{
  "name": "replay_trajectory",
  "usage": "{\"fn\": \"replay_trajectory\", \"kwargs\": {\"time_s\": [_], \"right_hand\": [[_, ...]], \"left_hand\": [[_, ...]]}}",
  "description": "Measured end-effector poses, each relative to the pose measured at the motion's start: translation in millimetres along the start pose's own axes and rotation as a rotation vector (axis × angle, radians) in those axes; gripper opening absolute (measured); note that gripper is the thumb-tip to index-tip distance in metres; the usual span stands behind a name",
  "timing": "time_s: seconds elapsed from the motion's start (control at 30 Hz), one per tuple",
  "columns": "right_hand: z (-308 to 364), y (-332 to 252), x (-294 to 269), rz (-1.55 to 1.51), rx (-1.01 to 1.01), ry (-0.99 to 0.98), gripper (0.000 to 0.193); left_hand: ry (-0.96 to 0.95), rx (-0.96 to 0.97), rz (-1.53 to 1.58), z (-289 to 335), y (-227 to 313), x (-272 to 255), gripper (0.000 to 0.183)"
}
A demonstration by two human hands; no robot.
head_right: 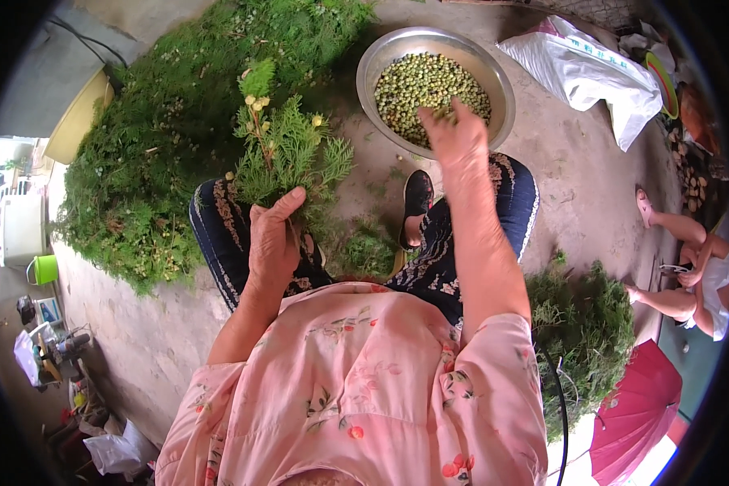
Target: The person picks small green cones from cedar-like branches by hand and drops them into a metal bowl.
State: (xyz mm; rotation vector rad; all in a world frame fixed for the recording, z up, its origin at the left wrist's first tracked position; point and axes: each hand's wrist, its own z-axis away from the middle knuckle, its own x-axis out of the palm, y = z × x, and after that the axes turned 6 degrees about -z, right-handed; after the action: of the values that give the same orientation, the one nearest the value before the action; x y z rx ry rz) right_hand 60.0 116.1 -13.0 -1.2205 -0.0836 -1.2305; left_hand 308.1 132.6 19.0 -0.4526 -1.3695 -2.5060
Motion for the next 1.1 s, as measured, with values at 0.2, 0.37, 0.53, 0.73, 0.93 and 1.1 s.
{"fn": "replay_trajectory", "kwargs": {"time_s": [0.2,0.37,0.53,0.73,0.93,1.1], "right_hand": [[-92,-34,-54,-0.182,-0.174,-0.130,0.048],[-76,-41,-40,-0.059,-0.220,0.130,0.024],[2,1,1,0.571,-0.336,-0.165,0.019],[40,42,18,0.891,-0.673,-0.432,0.029],[49,54,18,0.989,-0.886,-0.346,0.010],[44,62,16,1.010,-0.876,-0.184,0.006]], "left_hand": [[0.018,0.031,0.054,-12,-8,-4,0.031],[-0.070,-0.075,-0.079,-12,-7,-6,0.010],[-0.091,0.239,-0.502,-11,-25,-19,0.008],[-0.328,0.825,-1.319,0,-14,-13,0.026],[-0.192,-0.021,-0.215,15,-5,18,0.020],[-0.150,-0.182,-0.200,17,-6,23,0.028]]}}
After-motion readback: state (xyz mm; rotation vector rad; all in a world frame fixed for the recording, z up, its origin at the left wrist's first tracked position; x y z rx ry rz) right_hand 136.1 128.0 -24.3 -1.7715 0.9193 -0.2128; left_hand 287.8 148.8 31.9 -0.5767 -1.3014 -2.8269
